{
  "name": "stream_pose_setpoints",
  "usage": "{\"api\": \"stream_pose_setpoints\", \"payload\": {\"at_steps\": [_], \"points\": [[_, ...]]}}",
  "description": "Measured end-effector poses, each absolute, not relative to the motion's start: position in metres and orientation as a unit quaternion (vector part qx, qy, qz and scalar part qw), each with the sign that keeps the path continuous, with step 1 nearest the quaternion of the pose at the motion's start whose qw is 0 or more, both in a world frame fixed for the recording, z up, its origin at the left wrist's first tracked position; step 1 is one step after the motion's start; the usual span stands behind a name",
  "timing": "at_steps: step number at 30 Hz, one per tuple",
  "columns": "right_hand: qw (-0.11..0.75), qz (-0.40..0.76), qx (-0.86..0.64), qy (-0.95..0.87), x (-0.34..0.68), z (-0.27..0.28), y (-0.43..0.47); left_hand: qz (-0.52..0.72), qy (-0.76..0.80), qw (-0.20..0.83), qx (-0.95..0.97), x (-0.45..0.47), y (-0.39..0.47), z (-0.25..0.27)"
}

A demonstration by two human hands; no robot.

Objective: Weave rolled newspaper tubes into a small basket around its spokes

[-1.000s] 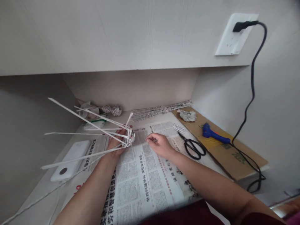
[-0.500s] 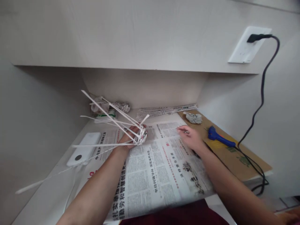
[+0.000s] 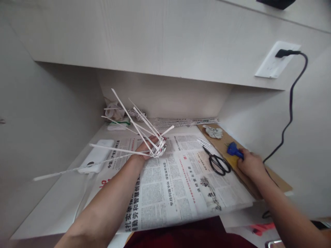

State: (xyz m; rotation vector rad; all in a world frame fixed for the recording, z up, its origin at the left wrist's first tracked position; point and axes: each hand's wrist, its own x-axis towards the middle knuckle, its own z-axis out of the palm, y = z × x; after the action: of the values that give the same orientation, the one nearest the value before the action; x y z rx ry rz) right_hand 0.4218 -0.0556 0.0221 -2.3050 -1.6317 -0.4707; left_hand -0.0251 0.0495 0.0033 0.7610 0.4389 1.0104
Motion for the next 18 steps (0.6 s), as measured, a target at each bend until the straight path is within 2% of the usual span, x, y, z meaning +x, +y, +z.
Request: {"api": "stream_pose_setpoints", "payload": {"at_steps": [2, 4, 7, 10, 14, 18], "points": [[0.127, -0.146, -0.803, -0.563, 0.408, 0.032, -0.057, 0.471, 0.204, 0.788, 0.34, -0.025, 0.05, 0.004], [0.164, -0.111, -0.801, -0.565, 0.389, 0.044, -0.062, 0.473, 0.206, 0.792, 0.327, -0.024, 0.049, 0.005], [0.294, -0.019, -0.781, -0.551, 0.35, 0.062, -0.077, 0.464, 0.201, 0.801, 0.32, -0.022, 0.048, 0.007], [0.409, 0.107, -0.664, -0.616, 0.303, 0.077, -0.099, 0.456, 0.196, 0.808, 0.318, -0.017, 0.046, 0.009], [0.397, 0.152, -0.574, -0.7, 0.253, 0.087, -0.125, 0.429, 0.192, 0.821, 0.324, -0.008, 0.039, 0.011], [0.367, 0.146, -0.554, -0.733, 0.231, 0.086, -0.134, 0.405, 0.203, 0.821, 0.347, -0.001, 0.032, 0.01]]}}
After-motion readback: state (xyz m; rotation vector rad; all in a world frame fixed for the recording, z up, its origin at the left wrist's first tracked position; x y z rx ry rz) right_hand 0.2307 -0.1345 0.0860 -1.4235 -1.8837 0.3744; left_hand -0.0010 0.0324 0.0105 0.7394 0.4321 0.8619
